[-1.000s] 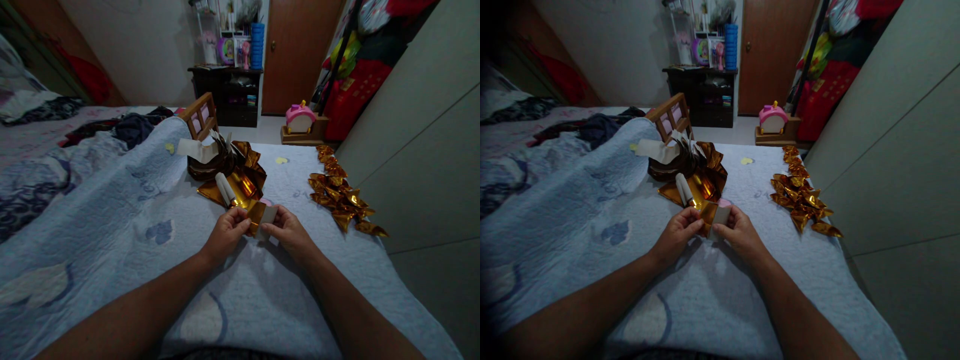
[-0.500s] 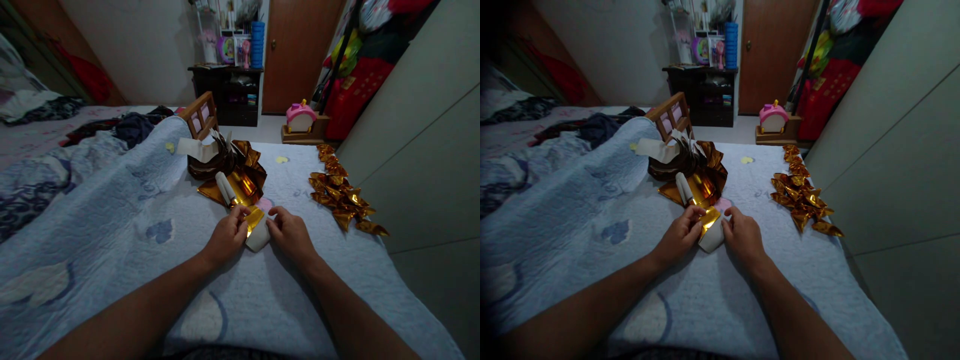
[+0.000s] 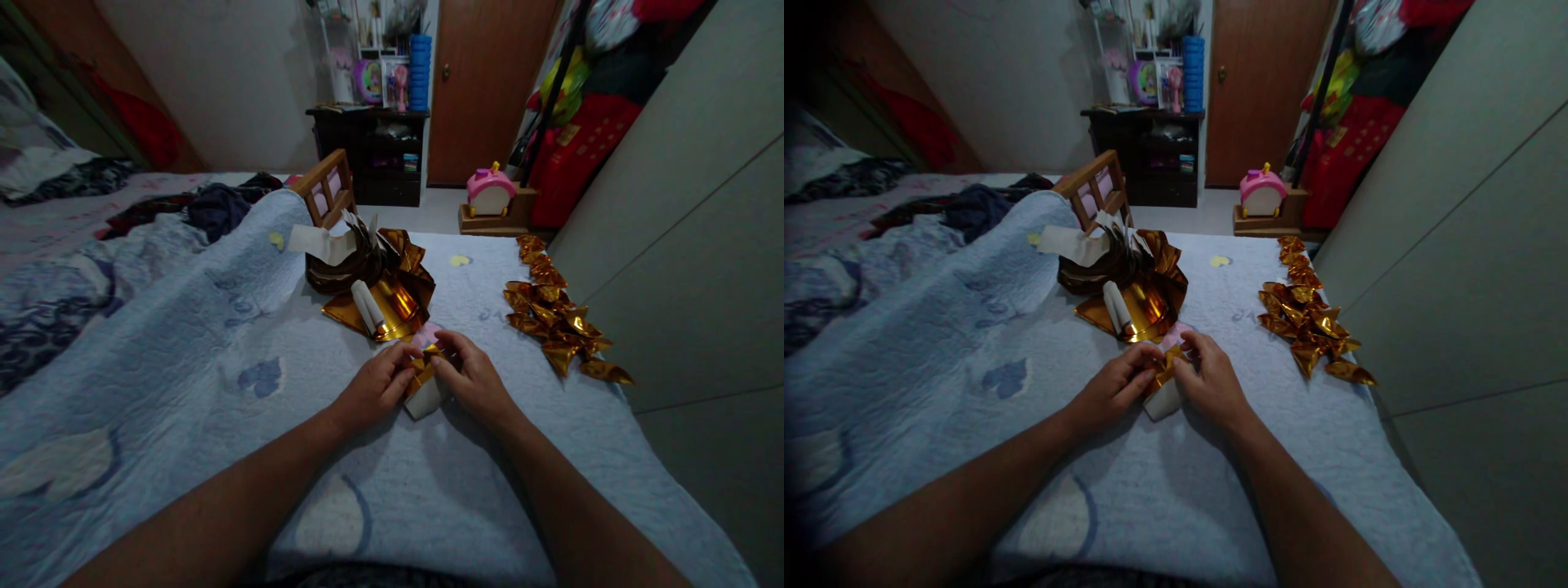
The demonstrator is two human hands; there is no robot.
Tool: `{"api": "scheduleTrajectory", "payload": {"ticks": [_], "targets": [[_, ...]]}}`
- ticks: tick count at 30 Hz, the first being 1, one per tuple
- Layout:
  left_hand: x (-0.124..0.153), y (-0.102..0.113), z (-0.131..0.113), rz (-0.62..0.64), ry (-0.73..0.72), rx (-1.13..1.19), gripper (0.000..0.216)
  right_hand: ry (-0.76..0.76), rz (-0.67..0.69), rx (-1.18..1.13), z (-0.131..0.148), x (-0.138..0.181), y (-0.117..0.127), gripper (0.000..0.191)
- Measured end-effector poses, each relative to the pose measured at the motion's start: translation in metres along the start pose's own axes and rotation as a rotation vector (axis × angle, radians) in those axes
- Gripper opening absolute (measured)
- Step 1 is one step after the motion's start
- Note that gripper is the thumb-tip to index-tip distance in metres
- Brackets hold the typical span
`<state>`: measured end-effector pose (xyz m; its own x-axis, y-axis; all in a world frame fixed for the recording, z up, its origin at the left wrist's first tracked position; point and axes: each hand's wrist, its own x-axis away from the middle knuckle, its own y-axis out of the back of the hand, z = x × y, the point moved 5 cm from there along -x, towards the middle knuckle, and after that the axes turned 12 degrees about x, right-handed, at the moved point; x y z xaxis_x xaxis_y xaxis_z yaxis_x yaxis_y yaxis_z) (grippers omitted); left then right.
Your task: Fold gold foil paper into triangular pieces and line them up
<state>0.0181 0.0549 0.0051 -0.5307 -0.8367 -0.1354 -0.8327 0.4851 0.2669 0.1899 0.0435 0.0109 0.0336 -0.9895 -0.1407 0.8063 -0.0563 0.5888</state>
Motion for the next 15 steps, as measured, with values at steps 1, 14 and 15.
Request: {"api": "scheduleTrajectory", "payload": {"ticks": [1, 14, 15], "targets": [[0.0003, -0.0001, 0.001, 0.011, 0.005, 0.039, 0.023, -0.024, 0.004, -0.033, -0.0016, -0.0002, -0.0002, 0.044], [-0.001, 0.0047, -0.0054, -0.074, 0.013, -0.136, 0.019, 0.037, 0.122, 0.194, 0.0033, 0.001, -0.0058, 0.017], [-0.0012, 0.0042, -0.0054, -0.072, 0.009, -0.174, 0.019, 0.047, 0.118, 0.288, 0.0032, 0.0016, -0.0059, 0.016]]}}
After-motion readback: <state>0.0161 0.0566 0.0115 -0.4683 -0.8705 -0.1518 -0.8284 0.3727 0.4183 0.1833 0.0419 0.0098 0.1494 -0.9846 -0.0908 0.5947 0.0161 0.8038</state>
